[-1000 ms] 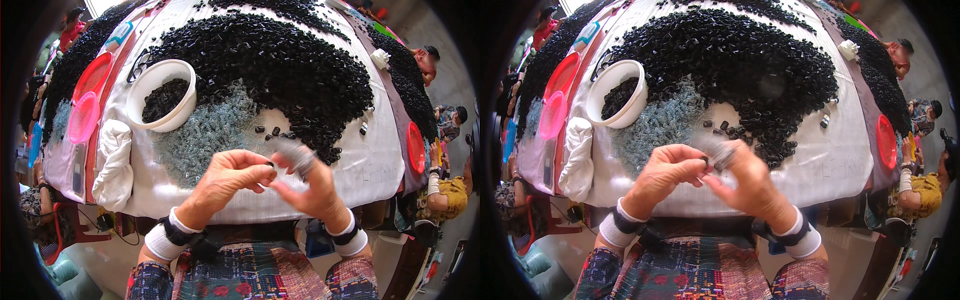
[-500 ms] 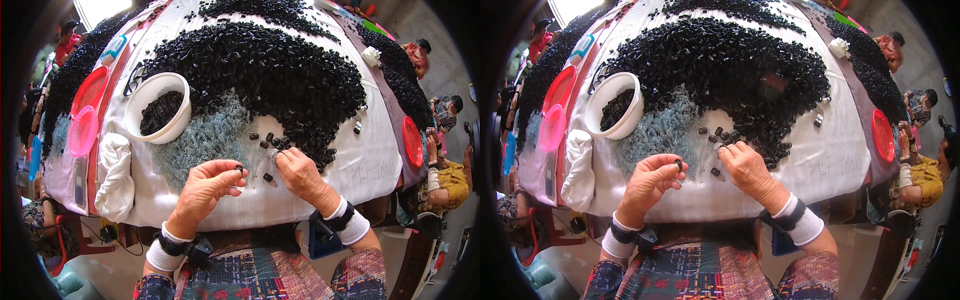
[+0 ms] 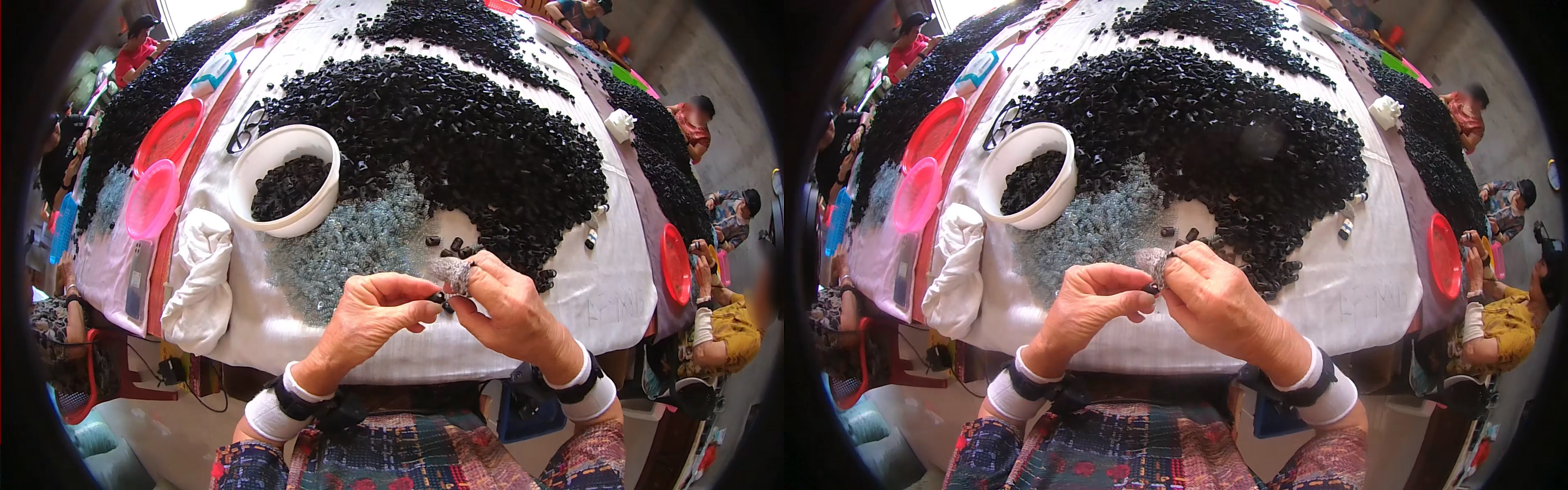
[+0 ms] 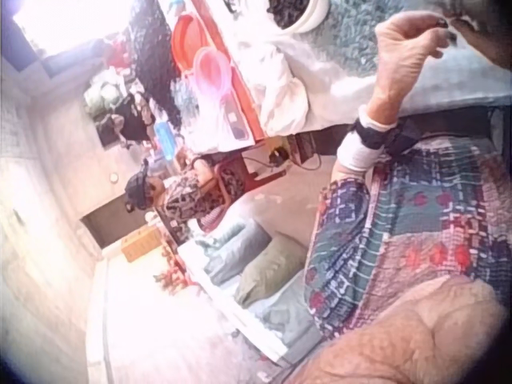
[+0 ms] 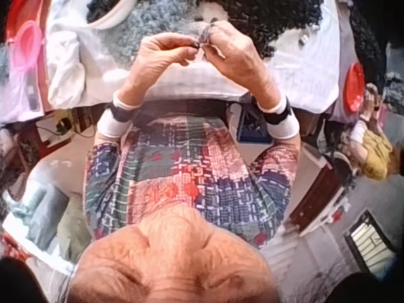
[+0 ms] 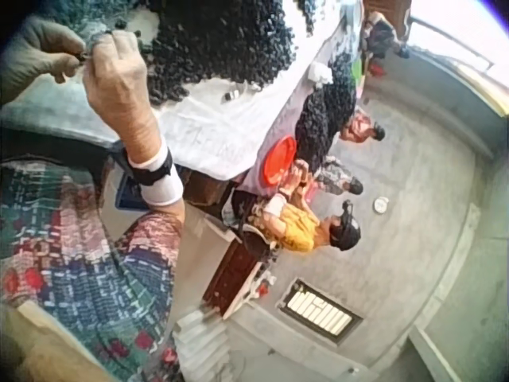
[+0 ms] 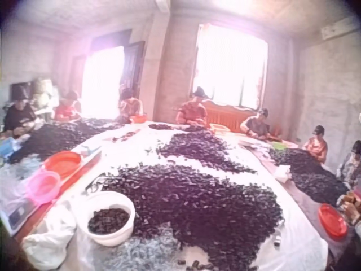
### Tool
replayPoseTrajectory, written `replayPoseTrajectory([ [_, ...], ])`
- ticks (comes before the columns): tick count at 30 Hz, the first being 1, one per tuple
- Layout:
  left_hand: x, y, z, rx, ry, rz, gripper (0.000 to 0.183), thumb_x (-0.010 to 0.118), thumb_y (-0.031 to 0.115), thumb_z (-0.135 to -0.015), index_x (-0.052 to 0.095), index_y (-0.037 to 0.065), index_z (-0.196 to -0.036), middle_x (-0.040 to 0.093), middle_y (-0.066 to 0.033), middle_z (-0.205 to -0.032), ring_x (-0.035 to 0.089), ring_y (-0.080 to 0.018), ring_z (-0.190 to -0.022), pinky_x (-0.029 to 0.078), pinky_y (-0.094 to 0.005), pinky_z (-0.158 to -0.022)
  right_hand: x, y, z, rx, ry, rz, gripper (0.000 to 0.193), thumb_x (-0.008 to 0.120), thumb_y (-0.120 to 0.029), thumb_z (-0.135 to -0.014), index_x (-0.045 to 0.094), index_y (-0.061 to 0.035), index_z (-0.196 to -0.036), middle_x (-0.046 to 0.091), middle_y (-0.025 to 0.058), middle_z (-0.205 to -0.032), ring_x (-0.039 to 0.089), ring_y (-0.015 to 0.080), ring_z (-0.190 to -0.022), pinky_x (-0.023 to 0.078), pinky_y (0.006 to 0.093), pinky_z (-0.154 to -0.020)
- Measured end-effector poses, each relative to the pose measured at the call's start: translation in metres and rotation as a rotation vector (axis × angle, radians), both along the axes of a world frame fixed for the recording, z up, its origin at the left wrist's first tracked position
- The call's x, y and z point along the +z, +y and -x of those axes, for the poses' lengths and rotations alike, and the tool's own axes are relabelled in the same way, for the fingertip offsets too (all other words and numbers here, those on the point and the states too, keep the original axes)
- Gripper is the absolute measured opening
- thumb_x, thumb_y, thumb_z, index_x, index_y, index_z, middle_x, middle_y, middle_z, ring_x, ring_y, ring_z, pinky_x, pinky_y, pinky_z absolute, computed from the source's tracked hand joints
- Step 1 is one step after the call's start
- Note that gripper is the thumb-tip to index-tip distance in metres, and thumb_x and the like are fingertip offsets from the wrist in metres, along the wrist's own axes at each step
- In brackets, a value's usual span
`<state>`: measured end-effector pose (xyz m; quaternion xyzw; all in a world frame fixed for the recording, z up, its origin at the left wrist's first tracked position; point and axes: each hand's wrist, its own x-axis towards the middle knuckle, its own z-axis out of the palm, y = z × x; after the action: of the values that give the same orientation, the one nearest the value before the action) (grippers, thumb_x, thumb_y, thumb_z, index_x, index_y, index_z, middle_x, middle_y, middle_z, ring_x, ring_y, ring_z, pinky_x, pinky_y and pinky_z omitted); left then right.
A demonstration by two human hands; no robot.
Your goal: Sort small black plastic shoe components and clear plastic pieces at a work table.
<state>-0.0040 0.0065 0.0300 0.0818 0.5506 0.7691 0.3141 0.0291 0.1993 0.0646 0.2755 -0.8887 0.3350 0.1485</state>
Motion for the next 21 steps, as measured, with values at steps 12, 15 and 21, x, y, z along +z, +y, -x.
replayPoseTrajectory([
  [12, -0.012, 0.004, 0.002, -0.046, -0.032, -0.065, 0.023, 0.071, 0.007, -0.082, 0.067, -0.002, -0.103, 0.069, -0.0088, -0.089, 0.065, -0.0121, -0.079, 0.054, -0.0238, -0.068, -0.009, 0.0, -0.01, -0.174, -0.015, 0.167, 0.036, 0.062, 0.012, -0.071, 0.06, 0.0041, -0.106, 0.06, 0.017, -0.093, 0.061, 0.0309, -0.082, 0.052, 0.0356, -0.067],
  [15, -0.01, 0.005, 0.001, -0.06, -0.095, -0.098, 0.023, 0.069, 0.007, -0.084, 0.065, -0.003, -0.104, 0.069, -0.0106, -0.09, 0.066, -0.0141, -0.08, 0.055, -0.0254, -0.068, -0.013, 0.007, -0.011, -0.11, 0.029, 0.166, 0.036, 0.061, 0.01, -0.075, 0.059, 0.0035, -0.11, 0.062, 0.0159, -0.09, 0.062, 0.0303, -0.076, 0.051, 0.0347, -0.065],
  [21, -0.021, -0.007, 0.009, -0.005, -0.248, -0.32, 0.02, 0.064, 0.003, -0.087, 0.063, 0.0, -0.106, 0.067, -0.0152, -0.098, 0.067, -0.0191, -0.082, 0.057, -0.029, -0.066, -0.046, 0.063, 0.017, -0.451, -0.091, -0.084, 0.031, 0.055, 0.002, -0.079, 0.052, 0.0045, -0.11, 0.061, 0.0186, -0.094, 0.056, 0.0349, -0.088, 0.047, 0.0414, -0.079],
])
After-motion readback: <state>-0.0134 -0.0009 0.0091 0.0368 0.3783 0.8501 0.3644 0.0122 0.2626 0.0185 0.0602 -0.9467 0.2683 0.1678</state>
